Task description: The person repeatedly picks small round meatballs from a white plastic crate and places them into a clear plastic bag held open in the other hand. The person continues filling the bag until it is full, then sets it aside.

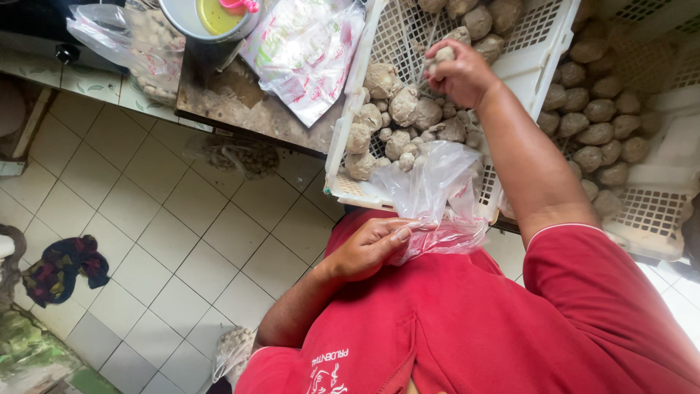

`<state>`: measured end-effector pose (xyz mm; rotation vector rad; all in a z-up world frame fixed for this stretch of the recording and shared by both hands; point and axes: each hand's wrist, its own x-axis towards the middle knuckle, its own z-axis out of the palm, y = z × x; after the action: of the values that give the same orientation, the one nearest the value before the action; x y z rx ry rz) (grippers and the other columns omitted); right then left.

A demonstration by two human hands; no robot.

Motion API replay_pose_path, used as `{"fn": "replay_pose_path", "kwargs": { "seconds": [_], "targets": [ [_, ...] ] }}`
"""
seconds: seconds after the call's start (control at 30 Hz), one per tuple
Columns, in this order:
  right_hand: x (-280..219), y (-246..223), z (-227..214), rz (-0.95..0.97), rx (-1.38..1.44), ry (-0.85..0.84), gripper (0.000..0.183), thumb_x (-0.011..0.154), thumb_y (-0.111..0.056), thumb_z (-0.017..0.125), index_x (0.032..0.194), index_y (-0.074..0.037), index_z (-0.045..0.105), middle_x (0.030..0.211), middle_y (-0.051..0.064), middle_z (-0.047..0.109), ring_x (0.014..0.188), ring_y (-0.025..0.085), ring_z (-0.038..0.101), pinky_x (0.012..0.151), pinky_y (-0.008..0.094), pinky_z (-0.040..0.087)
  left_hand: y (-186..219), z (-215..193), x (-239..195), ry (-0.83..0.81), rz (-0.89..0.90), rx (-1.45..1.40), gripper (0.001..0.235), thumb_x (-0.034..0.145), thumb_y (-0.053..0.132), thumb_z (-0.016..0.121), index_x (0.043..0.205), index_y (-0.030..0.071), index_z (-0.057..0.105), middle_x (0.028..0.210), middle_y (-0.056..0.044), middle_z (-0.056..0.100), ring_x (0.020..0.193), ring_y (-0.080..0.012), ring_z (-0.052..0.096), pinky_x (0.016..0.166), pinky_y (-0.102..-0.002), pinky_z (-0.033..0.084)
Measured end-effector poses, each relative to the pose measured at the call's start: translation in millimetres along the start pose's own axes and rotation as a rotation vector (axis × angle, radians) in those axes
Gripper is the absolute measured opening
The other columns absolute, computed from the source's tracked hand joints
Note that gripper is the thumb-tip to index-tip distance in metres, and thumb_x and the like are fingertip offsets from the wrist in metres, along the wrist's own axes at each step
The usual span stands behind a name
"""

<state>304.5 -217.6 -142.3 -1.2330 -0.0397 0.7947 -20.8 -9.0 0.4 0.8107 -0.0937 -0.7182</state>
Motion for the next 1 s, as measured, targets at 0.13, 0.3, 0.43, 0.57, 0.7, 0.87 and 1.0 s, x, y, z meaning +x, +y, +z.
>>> {"fn": "replay_pose_path", "kwargs": {
  "seconds": [0.13, 0.3, 0.43, 0.57, 0.7, 0.87, 1.0],
  "targets": [
    [-39.9, -30.7, -4.1, -0.169, 0.488, -0.202, 0.028, 0.096, 0.009, 0.059, 0.120, -0.007, 0.062, 0.116, 0.010, 0.066, 0.098, 0.018, 0.067, 0.079, 0.025, 0.058, 0.0, -1.1, -0.7, 0.046, 0.000, 0.059, 0.043, 0.115, 0.023, 0.044, 0.147, -0.004, 0.054, 0.076, 0.005, 0.042, 0.068, -0.0076, 0.035, 0.063, -0.024, 0.034],
    [-53.5, -37.9, 2.6, -0.099, 0.546, -0.199, 0.021, 0.095, -0.024, 0.067, 0.104, -0.006, 0.062, 0.109, 0.009, 0.067, 0.097, 0.023, 0.070, 0.073, 0.033, 0.060, 2.9, 1.3, -2.9, 0.019, 0.008, 0.013, 0.043, 0.116, 0.023, 0.043, 0.148, -0.003, 0.054, 0.076, 0.006, 0.039, 0.069, -0.0077, 0.035, 0.064, -0.025, 0.035],
    [-32.1, -24.0, -12.6, 0.014, -0.128, 0.232, 0.017, 0.104, -0.028, 0.071, 0.110, -0.013, 0.065, 0.109, 0.003, 0.065, 0.096, 0.018, 0.063, 0.072, 0.036, 0.055, 3.6, 2.2, -3.5, 0.018, 0.010, -0.009, 0.042, 0.116, 0.023, 0.044, 0.148, -0.003, 0.054, 0.075, 0.006, 0.038, 0.067, -0.0071, 0.034, 0.063, -0.024, 0.034],
    [-12.8, 0.7, -33.2, -0.228, -1.414, 0.211, 0.027, 0.093, -0.023, 0.075, 0.115, -0.007, 0.071, 0.111, 0.016, 0.072, 0.103, 0.032, 0.067, 0.086, 0.045, 0.054, 3.2, 2.1, -3.9, 0.018, 0.011, -0.004, 0.042, 0.116, 0.022, 0.043, 0.148, -0.003, 0.054, 0.077, 0.005, 0.040, 0.069, -0.0080, 0.035, 0.064, -0.025, 0.035],
    [0.1, 1.9, -42.7, -0.005, -1.928, 0.315, 0.016, 0.094, -0.016, 0.069, 0.105, -0.013, 0.079, 0.108, 0.017, 0.074, 0.103, 0.034, 0.070, 0.085, 0.047, 0.059, 2.6, 1.3, -6.4, 0.033, 0.011, 0.024, 0.042, 0.117, 0.022, 0.043, 0.148, -0.003, 0.054, 0.076, 0.005, 0.040, 0.069, -0.0084, 0.036, 0.065, -0.025, 0.035],
    [-19.1, -40.2, -51.4, 0.051, -2.020, 0.288, 0.021, 0.092, -0.015, 0.069, 0.109, -0.020, 0.080, 0.110, 0.015, 0.075, 0.099, 0.037, 0.071, 0.085, 0.048, 0.058, 1.1, -2.1, -8.0, 0.038, 0.013, -0.013, 0.042, 0.116, 0.021, 0.043, 0.148, -0.004, 0.054, 0.077, 0.005, 0.040, 0.069, -0.0077, 0.035, 0.063, -0.025, 0.034],
    [-26.4, -49.6, -42.3, 0.097, -2.185, 0.131, 0.036, 0.091, -0.010, 0.068, 0.122, -0.027, 0.075, 0.115, 0.010, 0.075, 0.100, 0.028, 0.073, 0.084, 0.046, 0.059, -0.4, -4.3, -6.8, 0.028, 0.002, -0.031, 0.043, 0.116, 0.021, 0.043, 0.149, -0.004, 0.053, 0.077, 0.006, 0.039, 0.068, -0.0067, 0.033, 0.062, -0.023, 0.032]
  ]
}}
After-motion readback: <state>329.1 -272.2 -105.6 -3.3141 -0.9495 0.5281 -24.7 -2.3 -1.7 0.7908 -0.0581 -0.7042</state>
